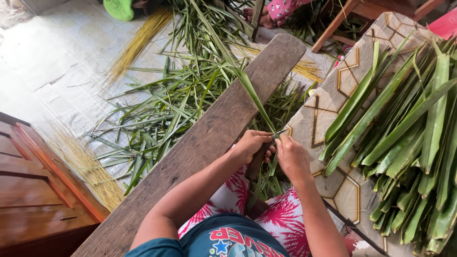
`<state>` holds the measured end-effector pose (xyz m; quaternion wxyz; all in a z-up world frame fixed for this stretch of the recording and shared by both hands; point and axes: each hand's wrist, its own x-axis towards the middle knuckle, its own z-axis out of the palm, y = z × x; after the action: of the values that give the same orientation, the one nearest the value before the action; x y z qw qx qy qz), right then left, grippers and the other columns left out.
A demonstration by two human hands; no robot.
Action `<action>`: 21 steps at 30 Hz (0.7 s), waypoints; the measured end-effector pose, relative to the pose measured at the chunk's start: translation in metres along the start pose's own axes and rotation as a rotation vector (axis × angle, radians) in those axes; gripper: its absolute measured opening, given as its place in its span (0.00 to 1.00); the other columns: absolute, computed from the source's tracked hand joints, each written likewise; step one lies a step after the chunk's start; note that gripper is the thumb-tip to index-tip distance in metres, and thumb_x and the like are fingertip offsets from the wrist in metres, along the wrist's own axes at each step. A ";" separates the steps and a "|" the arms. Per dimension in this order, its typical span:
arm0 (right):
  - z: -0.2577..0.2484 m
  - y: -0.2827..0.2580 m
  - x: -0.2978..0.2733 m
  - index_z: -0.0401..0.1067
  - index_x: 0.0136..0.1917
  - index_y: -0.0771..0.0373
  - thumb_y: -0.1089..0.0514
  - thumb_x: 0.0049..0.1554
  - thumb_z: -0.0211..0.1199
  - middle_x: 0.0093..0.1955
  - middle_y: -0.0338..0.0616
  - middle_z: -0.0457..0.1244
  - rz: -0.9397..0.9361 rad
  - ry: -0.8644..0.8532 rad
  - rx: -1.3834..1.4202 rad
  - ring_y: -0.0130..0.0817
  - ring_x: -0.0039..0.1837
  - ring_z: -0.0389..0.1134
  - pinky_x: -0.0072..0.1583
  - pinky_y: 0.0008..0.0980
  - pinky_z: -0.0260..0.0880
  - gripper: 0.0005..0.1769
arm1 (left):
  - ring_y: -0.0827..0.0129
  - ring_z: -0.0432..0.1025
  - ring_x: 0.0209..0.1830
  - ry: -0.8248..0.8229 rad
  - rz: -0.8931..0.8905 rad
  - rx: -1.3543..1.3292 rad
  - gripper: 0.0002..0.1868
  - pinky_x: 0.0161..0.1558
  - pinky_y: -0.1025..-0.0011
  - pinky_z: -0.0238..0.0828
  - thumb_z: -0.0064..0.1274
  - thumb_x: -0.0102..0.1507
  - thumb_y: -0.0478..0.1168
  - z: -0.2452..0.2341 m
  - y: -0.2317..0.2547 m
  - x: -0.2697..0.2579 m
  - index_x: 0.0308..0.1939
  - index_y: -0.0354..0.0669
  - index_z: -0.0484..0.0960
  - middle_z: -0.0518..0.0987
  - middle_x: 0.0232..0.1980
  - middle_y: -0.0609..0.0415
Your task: Stripping palm leaves with a knife to extract the midribs for craft work
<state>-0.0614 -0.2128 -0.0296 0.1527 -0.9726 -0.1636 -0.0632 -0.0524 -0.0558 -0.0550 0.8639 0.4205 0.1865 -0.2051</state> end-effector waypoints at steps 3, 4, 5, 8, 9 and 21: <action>0.005 -0.001 -0.002 0.69 0.46 0.54 0.44 0.63 0.48 0.42 0.44 0.64 -0.027 0.061 -0.064 0.48 0.47 0.70 0.47 0.50 0.72 0.15 | 0.65 0.73 0.16 -0.004 0.007 0.034 0.21 0.15 0.66 0.71 0.49 0.63 0.33 -0.005 0.002 0.001 0.60 0.31 0.70 0.78 0.26 0.40; 0.004 -0.002 -0.004 0.69 0.47 0.53 0.45 0.63 0.48 0.42 0.44 0.64 -0.031 0.075 -0.057 0.49 0.47 0.70 0.47 0.51 0.72 0.14 | 0.65 0.73 0.16 -0.004 0.031 0.053 0.20 0.14 0.65 0.70 0.50 0.62 0.32 -0.007 0.002 0.004 0.58 0.31 0.72 0.78 0.26 0.38; 0.003 -0.002 -0.007 0.68 0.47 0.52 0.46 0.64 0.47 0.42 0.43 0.63 -0.032 0.086 -0.049 0.49 0.47 0.70 0.47 0.52 0.72 0.13 | 0.64 0.73 0.16 -0.001 0.050 0.073 0.19 0.13 0.65 0.70 0.51 0.62 0.32 -0.010 0.000 0.005 0.56 0.31 0.74 0.79 0.26 0.36; 0.006 -0.001 -0.014 0.70 0.49 0.50 0.46 0.64 0.49 0.41 0.40 0.63 -0.047 0.160 -0.077 0.45 0.46 0.71 0.45 0.49 0.73 0.12 | 0.65 0.72 0.15 -0.003 0.081 0.082 0.18 0.12 0.66 0.69 0.51 0.61 0.30 -0.010 0.007 0.002 0.55 0.30 0.74 0.79 0.26 0.36; 0.005 -0.001 -0.016 0.70 0.49 0.50 0.46 0.64 0.49 0.41 0.40 0.63 -0.047 0.159 -0.079 0.45 0.46 0.71 0.45 0.49 0.73 0.12 | 0.65 0.72 0.15 -0.005 0.081 0.080 0.18 0.12 0.66 0.69 0.51 0.61 0.30 -0.013 0.011 0.003 0.55 0.30 0.74 0.79 0.26 0.36; -0.014 -0.010 -0.040 0.72 0.50 0.52 0.49 0.62 0.54 0.40 0.37 0.65 -0.093 0.246 -0.115 0.40 0.44 0.71 0.41 0.42 0.73 0.10 | 0.66 0.70 0.14 0.051 0.099 0.001 0.17 0.12 0.66 0.68 0.52 0.61 0.29 -0.023 0.032 0.003 0.53 0.28 0.74 0.79 0.27 0.33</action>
<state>-0.1031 -0.2205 -0.0202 0.1125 -0.9561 -0.1845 -0.1981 -0.0371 -0.0198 -0.0490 0.8678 0.4347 0.1873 -0.1513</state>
